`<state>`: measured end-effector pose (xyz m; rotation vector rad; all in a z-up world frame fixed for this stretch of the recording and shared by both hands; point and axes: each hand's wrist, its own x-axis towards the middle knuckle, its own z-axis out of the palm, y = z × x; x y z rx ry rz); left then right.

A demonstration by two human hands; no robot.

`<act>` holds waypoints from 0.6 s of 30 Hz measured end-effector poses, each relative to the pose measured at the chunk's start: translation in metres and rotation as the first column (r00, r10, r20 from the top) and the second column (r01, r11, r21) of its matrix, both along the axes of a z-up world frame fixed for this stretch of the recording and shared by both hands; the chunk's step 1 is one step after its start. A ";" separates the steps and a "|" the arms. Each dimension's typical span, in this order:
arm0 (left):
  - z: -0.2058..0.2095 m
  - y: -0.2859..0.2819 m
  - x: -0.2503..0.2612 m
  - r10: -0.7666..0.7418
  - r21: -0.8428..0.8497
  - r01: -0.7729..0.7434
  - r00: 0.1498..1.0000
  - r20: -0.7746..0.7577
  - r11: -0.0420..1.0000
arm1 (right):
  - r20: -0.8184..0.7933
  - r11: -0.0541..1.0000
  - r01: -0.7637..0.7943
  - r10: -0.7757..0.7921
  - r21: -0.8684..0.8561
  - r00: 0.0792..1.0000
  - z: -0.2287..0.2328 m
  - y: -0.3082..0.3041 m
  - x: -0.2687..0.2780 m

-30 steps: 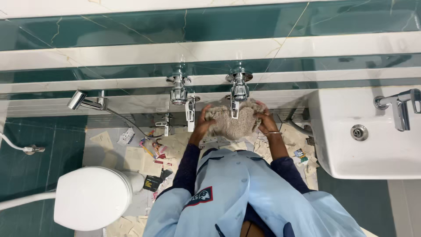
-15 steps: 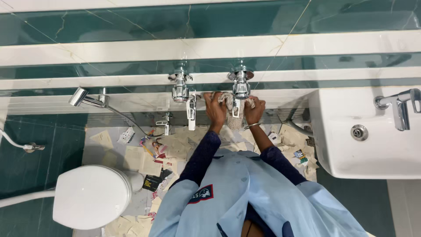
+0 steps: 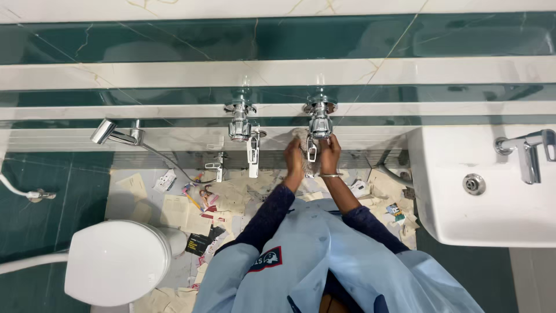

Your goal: The person wipes bathroom faucets, a bidet sprayer, and tiled wall surfaces with a cloth.

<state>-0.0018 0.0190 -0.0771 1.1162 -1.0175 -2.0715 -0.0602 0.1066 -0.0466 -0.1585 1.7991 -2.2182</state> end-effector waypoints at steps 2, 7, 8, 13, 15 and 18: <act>0.020 0.018 0.013 -0.055 -0.230 0.031 0.993 -0.100 0.973 | -0.085 0.998 -0.048 0.044 -0.047 0.995 0.013 0.006 0.007; 0.054 0.023 0.026 -0.163 -0.648 0.132 0.987 0.012 0.750 | -0.269 0.984 -0.171 0.152 -0.047 0.951 0.012 0.011 0.003; 0.052 0.023 0.023 -0.152 -0.695 0.149 0.987 0.058 0.704 | -0.257 0.982 -0.184 0.169 -0.032 0.951 0.006 0.009 0.000; -0.001 0.012 0.003 -0.154 -0.615 0.271 0.959 0.238 0.741 | -0.018 0.993 -0.074 0.076 0.087 0.997 -0.043 0.006 -0.016; -0.013 0.002 0.000 -0.250 -0.434 0.305 0.951 0.180 0.848 | 0.124 0.996 -0.088 0.085 0.019 0.989 -0.049 0.004 -0.024; -0.021 -0.014 -0.010 -0.450 -0.042 0.468 0.868 0.212 0.883 | 0.262 0.973 -0.111 0.163 -0.201 0.951 -0.051 0.005 -0.029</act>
